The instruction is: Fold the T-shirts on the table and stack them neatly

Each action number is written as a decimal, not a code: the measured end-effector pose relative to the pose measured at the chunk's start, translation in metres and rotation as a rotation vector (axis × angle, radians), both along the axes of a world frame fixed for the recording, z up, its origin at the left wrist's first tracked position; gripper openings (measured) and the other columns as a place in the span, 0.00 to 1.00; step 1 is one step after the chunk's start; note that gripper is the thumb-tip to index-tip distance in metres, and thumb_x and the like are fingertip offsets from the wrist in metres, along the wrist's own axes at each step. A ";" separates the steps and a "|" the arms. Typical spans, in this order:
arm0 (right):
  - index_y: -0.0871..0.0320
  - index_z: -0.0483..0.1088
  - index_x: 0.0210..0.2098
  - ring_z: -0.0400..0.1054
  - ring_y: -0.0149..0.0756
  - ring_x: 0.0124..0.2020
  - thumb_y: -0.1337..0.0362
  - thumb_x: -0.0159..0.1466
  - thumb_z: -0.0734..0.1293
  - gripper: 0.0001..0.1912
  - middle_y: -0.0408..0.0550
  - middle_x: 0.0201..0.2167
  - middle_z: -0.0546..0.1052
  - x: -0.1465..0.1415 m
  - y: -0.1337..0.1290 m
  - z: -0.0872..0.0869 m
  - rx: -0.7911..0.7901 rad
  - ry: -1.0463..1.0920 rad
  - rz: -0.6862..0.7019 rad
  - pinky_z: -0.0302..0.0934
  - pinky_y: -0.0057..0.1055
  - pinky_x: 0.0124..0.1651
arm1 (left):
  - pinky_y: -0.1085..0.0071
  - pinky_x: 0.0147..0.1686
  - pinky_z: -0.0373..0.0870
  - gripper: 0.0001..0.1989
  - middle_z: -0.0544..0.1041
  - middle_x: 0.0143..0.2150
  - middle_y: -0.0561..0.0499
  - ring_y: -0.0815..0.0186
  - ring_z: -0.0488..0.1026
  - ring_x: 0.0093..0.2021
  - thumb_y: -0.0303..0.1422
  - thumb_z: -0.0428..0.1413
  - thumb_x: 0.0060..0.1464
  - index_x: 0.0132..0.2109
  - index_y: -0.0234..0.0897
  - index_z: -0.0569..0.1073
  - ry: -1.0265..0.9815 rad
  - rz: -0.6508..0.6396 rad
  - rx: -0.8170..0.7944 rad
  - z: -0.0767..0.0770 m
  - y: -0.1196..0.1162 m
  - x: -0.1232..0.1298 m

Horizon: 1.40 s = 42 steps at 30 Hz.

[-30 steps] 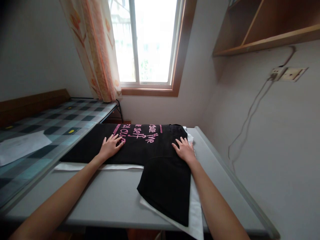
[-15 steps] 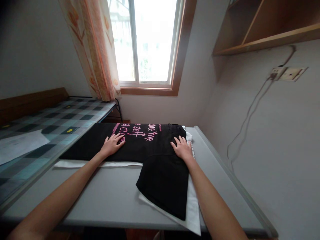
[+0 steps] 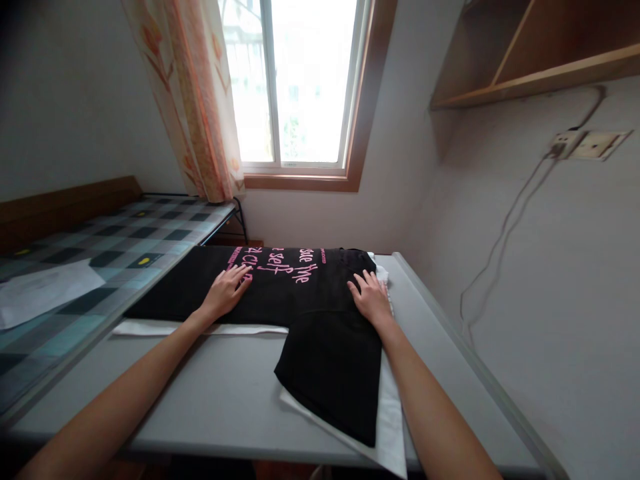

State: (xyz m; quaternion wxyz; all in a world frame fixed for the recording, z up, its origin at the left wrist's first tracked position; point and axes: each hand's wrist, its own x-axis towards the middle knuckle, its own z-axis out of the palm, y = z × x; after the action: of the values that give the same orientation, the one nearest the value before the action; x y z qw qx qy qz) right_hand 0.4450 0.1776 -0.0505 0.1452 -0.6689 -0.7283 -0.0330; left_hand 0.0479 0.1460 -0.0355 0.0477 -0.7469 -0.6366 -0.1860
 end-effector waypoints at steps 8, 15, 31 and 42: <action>0.61 0.72 0.55 0.61 0.48 0.62 0.54 0.68 0.57 0.24 0.57 0.59 0.71 0.010 0.008 -0.010 0.060 0.150 0.050 0.51 0.47 0.64 | 0.52 0.65 0.52 0.25 0.64 0.67 0.43 0.54 0.57 0.67 0.44 0.44 0.65 0.64 0.40 0.66 0.066 -0.046 -0.097 -0.011 0.003 0.002; 0.60 0.78 0.44 0.72 0.47 0.51 0.55 0.65 0.58 0.21 0.56 0.48 0.79 0.030 0.018 -0.012 0.108 0.517 -0.028 0.62 0.41 0.56 | 0.54 0.64 0.57 0.22 0.68 0.63 0.44 0.56 0.63 0.64 0.42 0.49 0.63 0.59 0.39 0.71 -0.072 -0.271 -0.037 0.001 -0.009 0.015; 0.59 0.78 0.38 0.73 0.49 0.49 0.43 0.62 0.59 0.27 0.56 0.43 0.80 0.037 0.025 -0.022 0.083 0.847 0.020 0.63 0.44 0.54 | 0.58 0.62 0.59 0.18 0.71 0.60 0.50 0.53 0.65 0.62 0.29 0.63 0.46 0.46 0.47 0.80 -0.197 -1.051 -0.335 0.035 -0.056 0.095; 0.59 0.74 0.32 0.76 0.44 0.39 0.36 0.59 0.59 0.31 0.55 0.30 0.81 0.049 0.034 -0.019 0.128 1.235 -0.044 0.67 0.43 0.51 | 0.76 0.23 0.61 0.09 0.67 0.23 0.58 0.72 0.64 0.22 0.31 0.58 0.50 0.40 0.34 0.75 -0.954 -0.285 -0.210 0.004 0.031 0.109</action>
State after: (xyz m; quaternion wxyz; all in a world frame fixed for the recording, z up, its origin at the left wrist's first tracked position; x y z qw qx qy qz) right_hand 0.4937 0.2120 -0.0696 0.5790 -0.5695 -0.4922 0.3134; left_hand 0.1566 0.1766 -0.0312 -0.3496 -0.6589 -0.4945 -0.4461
